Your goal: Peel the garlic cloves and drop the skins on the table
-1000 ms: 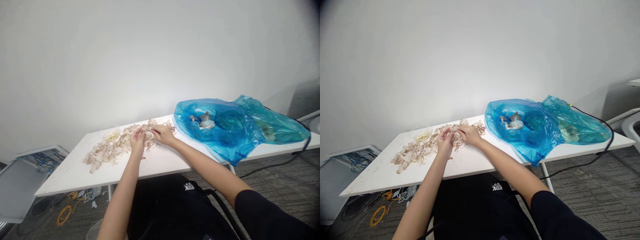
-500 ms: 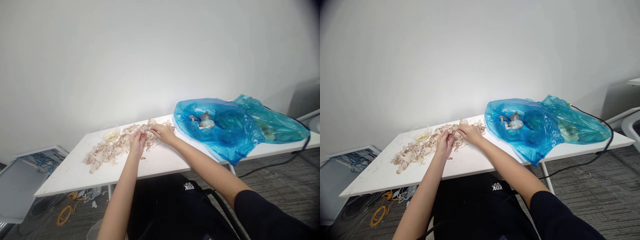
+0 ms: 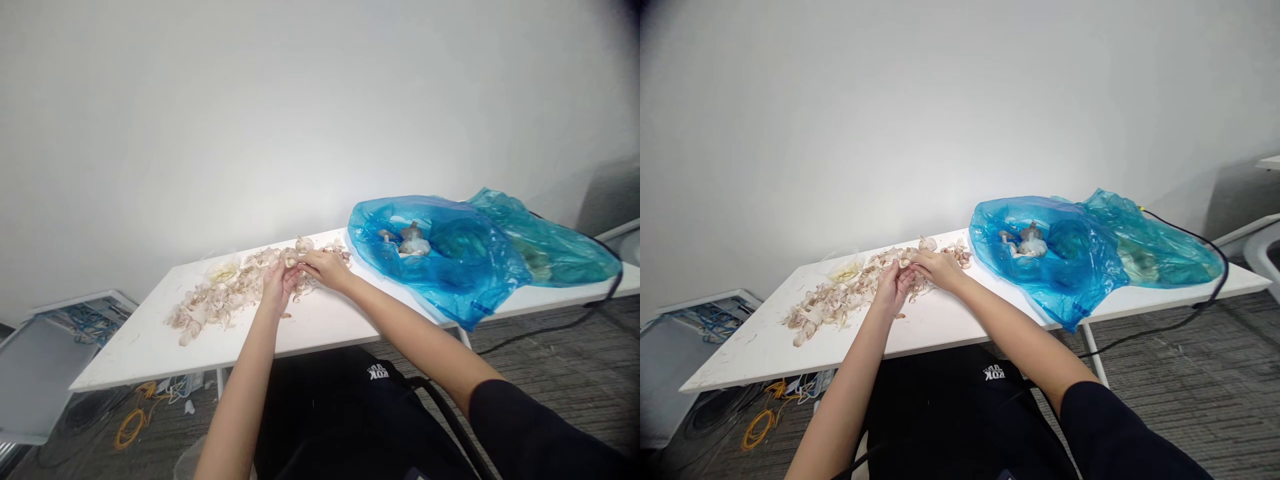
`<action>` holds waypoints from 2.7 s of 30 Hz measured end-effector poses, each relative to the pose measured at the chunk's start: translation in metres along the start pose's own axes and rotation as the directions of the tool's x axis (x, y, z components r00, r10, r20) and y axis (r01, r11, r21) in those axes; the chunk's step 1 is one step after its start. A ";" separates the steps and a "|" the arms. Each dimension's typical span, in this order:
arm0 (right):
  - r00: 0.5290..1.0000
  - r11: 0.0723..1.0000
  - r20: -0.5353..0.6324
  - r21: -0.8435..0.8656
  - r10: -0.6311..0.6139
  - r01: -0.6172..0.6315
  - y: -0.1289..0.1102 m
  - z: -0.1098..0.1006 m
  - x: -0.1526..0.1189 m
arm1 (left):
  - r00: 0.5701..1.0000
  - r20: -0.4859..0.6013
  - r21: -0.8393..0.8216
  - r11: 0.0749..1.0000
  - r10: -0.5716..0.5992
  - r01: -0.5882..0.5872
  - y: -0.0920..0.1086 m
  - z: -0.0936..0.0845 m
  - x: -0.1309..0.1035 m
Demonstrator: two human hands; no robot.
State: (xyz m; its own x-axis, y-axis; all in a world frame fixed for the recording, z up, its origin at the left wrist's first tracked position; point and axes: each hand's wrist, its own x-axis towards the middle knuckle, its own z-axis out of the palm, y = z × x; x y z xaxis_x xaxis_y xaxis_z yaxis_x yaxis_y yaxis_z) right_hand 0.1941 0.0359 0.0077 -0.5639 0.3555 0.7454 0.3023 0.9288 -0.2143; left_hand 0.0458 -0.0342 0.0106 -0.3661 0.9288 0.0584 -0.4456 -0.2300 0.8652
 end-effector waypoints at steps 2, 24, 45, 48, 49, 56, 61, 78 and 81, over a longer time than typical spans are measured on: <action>1.000 1.000 -0.010 -0.009 0.000 0.000 0.000 0.000 0.000 | 1.000 0.012 0.005 1.000 -0.018 0.018 0.000 0.000 -0.001; 1.000 0.980 0.001 -0.197 -0.020 0.019 0.004 0.007 -0.003 | 0.989 0.064 0.137 0.982 -0.136 0.126 -0.007 -0.001 -0.001; 1.000 0.997 0.003 -0.075 0.019 -0.019 0.002 0.005 -0.002 | 0.995 0.022 0.001 0.995 -0.097 0.097 0.001 0.000 -0.001; 1.000 0.996 0.008 -0.085 0.015 -0.015 0.003 0.005 -0.002 | 0.994 0.035 0.013 0.995 -0.103 0.103 0.000 -0.001 -0.001; 1.000 0.996 0.010 -0.090 0.011 -0.010 0.004 0.005 -0.002 | 0.994 0.038 0.018 0.995 -0.103 0.103 -0.001 -0.002 0.000; 1.000 0.993 0.012 -0.117 0.006 -0.004 0.004 0.004 0.000 | 0.993 0.046 0.046 0.993 -0.107 0.105 -0.003 -0.003 0.000; 0.997 0.982 -0.004 -0.167 0.083 -0.083 0.004 0.003 0.002 | 0.992 0.041 0.043 0.992 -0.118 0.117 -0.002 -0.002 0.000; 0.973 0.972 0.058 -0.075 0.225 -0.220 0.013 -0.002 0.007 | 1.000 0.024 -0.067 0.998 -0.014 0.015 -0.001 -0.005 0.001; 0.983 0.984 0.061 -0.050 0.173 -0.170 0.008 0.001 0.007 | 1.000 0.021 -0.077 0.997 -0.008 0.009 -0.002 -0.007 0.003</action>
State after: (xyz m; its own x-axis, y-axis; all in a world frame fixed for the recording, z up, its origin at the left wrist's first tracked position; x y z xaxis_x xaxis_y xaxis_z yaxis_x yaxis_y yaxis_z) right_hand 0.1924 0.0459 0.0106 -0.5486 0.5166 0.6574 0.4321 0.8483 -0.3061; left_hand 0.0403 -0.0334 0.0055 -0.3450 0.9365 0.0623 -0.5104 -0.2429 0.8249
